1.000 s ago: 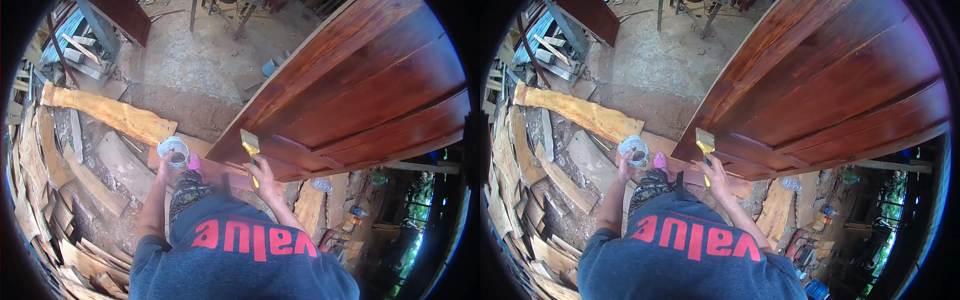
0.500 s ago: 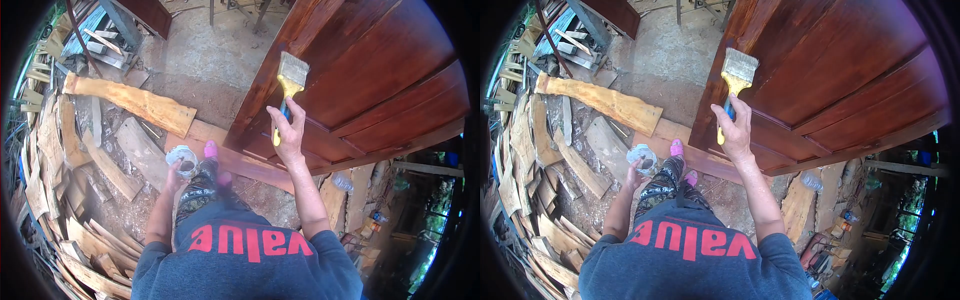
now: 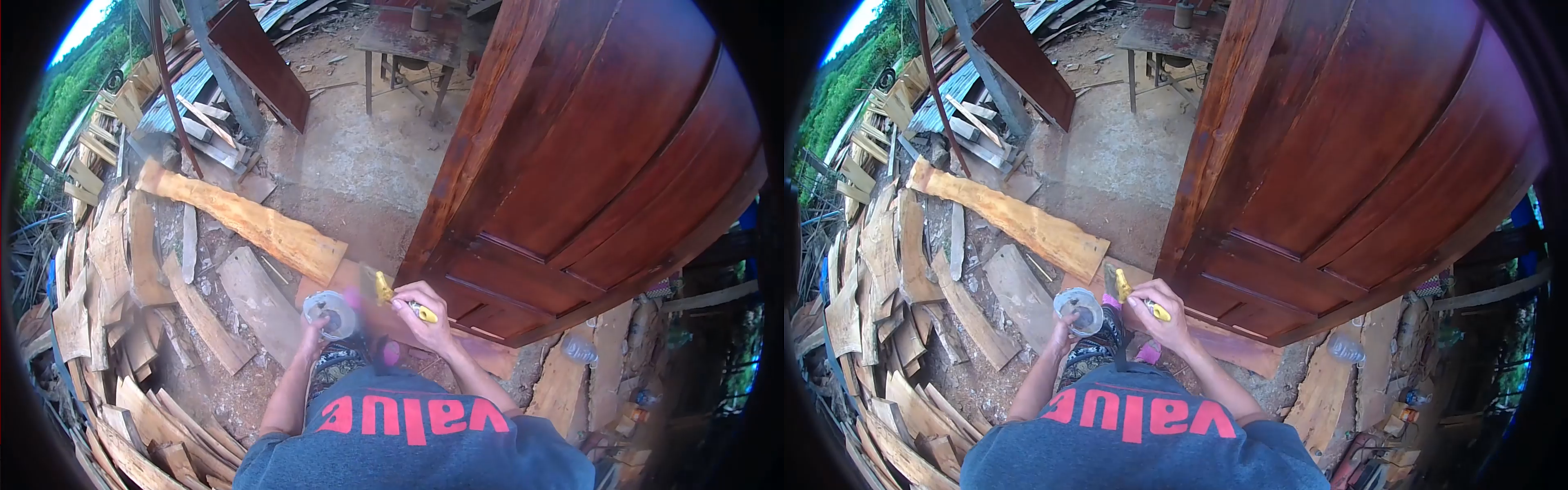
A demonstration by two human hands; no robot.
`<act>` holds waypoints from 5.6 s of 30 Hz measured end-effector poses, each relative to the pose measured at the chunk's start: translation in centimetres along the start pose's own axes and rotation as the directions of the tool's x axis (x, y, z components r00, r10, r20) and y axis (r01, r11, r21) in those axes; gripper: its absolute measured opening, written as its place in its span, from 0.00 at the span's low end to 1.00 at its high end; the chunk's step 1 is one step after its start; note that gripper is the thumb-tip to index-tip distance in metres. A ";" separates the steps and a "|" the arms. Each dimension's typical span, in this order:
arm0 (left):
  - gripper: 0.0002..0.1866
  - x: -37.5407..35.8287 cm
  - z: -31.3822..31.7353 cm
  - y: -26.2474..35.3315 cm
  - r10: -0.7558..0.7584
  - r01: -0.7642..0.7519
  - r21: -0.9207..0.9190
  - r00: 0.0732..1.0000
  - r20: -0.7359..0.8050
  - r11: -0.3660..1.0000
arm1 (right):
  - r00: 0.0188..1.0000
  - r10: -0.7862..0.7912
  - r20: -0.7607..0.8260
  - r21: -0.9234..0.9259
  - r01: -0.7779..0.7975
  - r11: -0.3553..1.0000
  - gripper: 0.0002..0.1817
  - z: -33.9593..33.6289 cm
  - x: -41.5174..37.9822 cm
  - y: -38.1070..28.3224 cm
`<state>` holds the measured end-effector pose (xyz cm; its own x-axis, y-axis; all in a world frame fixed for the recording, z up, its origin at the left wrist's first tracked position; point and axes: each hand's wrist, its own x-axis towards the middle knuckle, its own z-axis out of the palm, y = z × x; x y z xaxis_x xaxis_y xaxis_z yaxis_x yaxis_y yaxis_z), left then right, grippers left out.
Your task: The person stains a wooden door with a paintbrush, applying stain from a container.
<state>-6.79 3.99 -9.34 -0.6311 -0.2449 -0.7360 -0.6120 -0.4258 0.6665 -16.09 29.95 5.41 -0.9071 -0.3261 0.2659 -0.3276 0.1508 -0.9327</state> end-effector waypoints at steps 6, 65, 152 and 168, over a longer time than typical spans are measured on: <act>0.40 6.0 4.7 5.6 0.087 -0.102 0.052 0.965 0.248 0.993 | 0.984 -0.054 0.169 -0.086 0.069 0.994 0.05 2.0 4.8 1.8; 0.40 60.4 -20.6 61.2 -0.143 -0.023 -0.632 0.967 -0.210 0.775 | 0.956 -0.040 0.290 0.846 -0.236 0.477 0.16 46.7 116.5 12.6; 0.38 76.2 1.7 75.4 -0.371 0.271 -0.543 0.925 -0.081 0.795 | 0.883 0.101 0.458 0.757 -0.447 0.476 0.10 48.5 142.0 47.3; 0.37 78.4 -1.4 73.8 -0.358 0.285 -0.519 0.933 -0.044 0.806 | 0.855 -0.111 0.506 0.809 -0.426 0.405 0.12 48.0 139.8 38.2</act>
<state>-100.68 -47.87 -18.03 -0.3483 -0.1146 -0.9303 -0.4251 -0.8653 0.2657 -142.74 -54.69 -4.79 -0.6054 -0.7682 0.2080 0.4675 -0.5548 -0.6882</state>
